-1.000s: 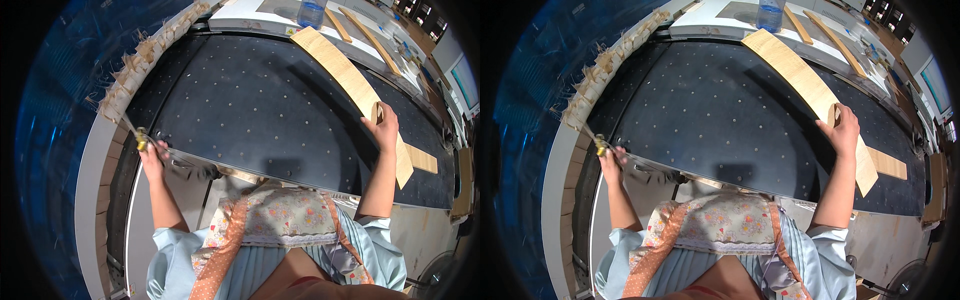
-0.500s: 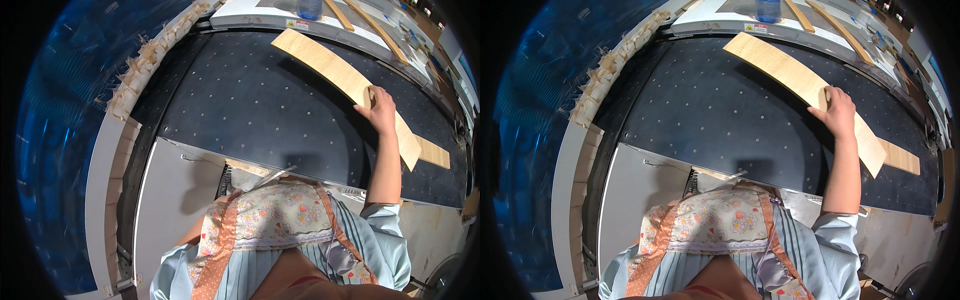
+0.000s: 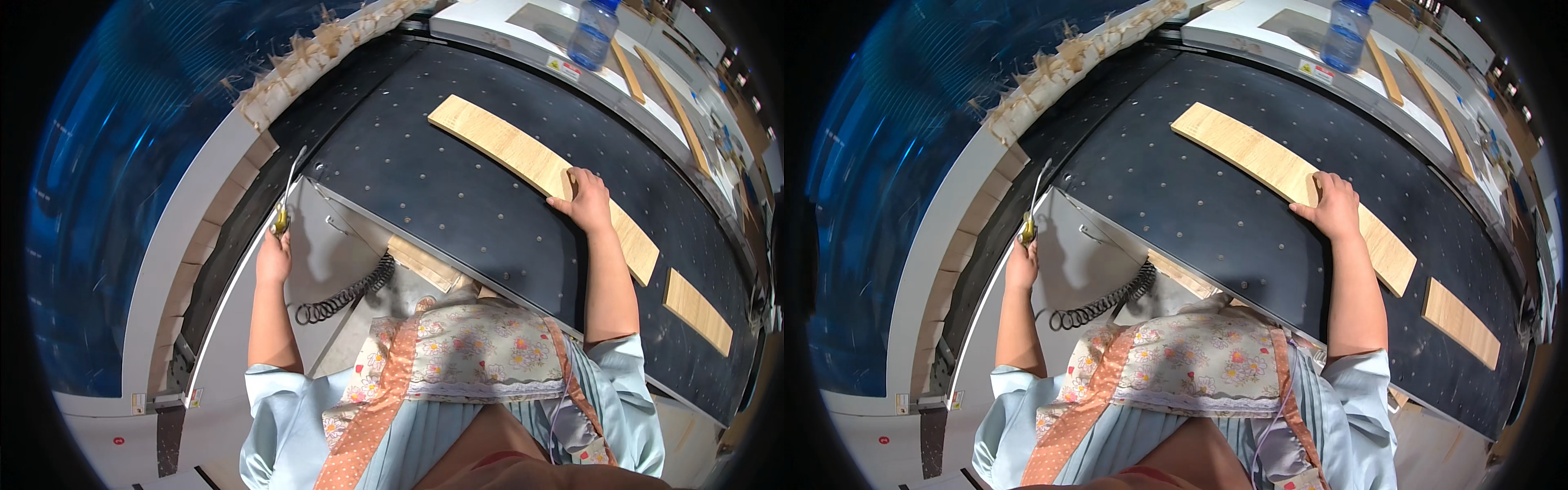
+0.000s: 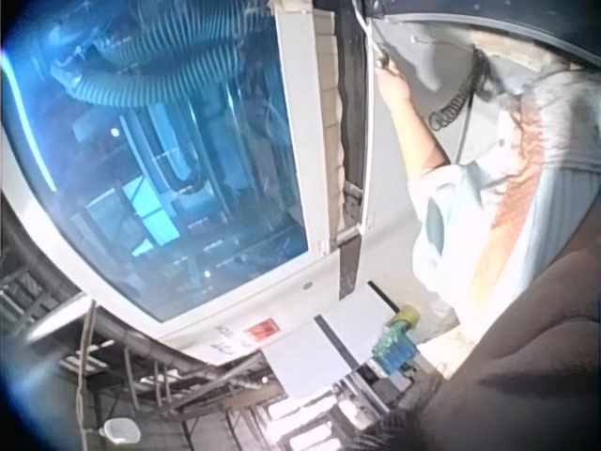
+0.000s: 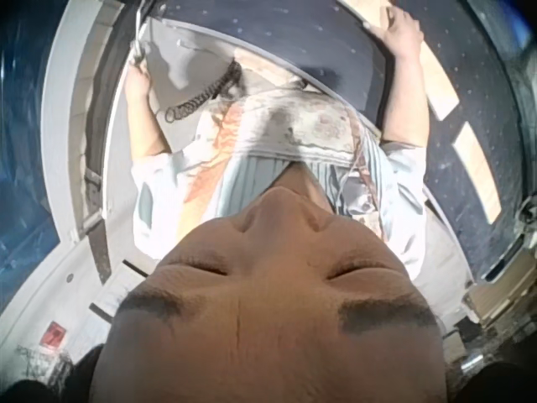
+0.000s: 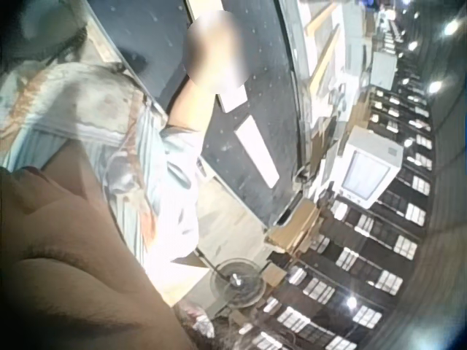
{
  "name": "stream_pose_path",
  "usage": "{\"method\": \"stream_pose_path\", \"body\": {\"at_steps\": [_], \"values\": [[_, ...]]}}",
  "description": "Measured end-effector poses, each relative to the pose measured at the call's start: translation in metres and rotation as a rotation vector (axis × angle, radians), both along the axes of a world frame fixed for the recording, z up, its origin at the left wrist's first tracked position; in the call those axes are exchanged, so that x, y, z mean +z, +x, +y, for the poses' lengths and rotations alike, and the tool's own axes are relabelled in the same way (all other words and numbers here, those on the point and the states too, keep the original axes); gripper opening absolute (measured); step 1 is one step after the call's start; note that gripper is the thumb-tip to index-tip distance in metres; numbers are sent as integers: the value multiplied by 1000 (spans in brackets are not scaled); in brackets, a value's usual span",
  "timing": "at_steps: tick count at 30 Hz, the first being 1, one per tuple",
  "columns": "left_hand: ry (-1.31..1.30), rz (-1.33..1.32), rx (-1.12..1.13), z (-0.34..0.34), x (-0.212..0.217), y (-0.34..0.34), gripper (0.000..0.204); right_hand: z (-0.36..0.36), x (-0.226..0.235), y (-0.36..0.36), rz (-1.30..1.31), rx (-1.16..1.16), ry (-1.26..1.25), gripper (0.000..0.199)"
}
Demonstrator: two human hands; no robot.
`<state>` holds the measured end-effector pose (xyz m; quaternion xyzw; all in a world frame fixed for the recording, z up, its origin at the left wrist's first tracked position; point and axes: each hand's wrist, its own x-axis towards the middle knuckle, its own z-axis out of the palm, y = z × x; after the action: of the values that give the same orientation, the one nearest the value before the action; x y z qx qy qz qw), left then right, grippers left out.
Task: The person uses a specialized air nozzle to blow dust off multiple wooden planks on a work table, then moves the planks to a large stack.
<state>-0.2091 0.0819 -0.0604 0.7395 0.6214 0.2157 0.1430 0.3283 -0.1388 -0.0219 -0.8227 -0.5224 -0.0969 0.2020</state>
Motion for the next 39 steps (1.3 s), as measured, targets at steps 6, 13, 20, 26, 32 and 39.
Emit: {"method": "stream_pose_path", "body": {"at_steps": [6, 13, 20, 26, 32, 39], "values": [[213, -505, -55, 43, 2, 39, 29, 16, -18, -8, 66, -19, -23, 66], [343, -633, -22, 115, -15, 91, 26, 20, -26, -11, 55, 23, 0, 68], [149, -823, -59, 134, -31, 102, 29, 17, -27, -12, 33, 42, 5, 68], [283, -718, 162, 98, -71, 82, 33, 19, -27, -13, -27, 75, -6, 74], [537, -512, -172, -13, -25, 133, 44, 11, -18, -13, 52, 55, -58, 79], [517, -185, -597, -16, 11, 216, 49, 6, -5, -24, 114, 129, -121, 82]]}}
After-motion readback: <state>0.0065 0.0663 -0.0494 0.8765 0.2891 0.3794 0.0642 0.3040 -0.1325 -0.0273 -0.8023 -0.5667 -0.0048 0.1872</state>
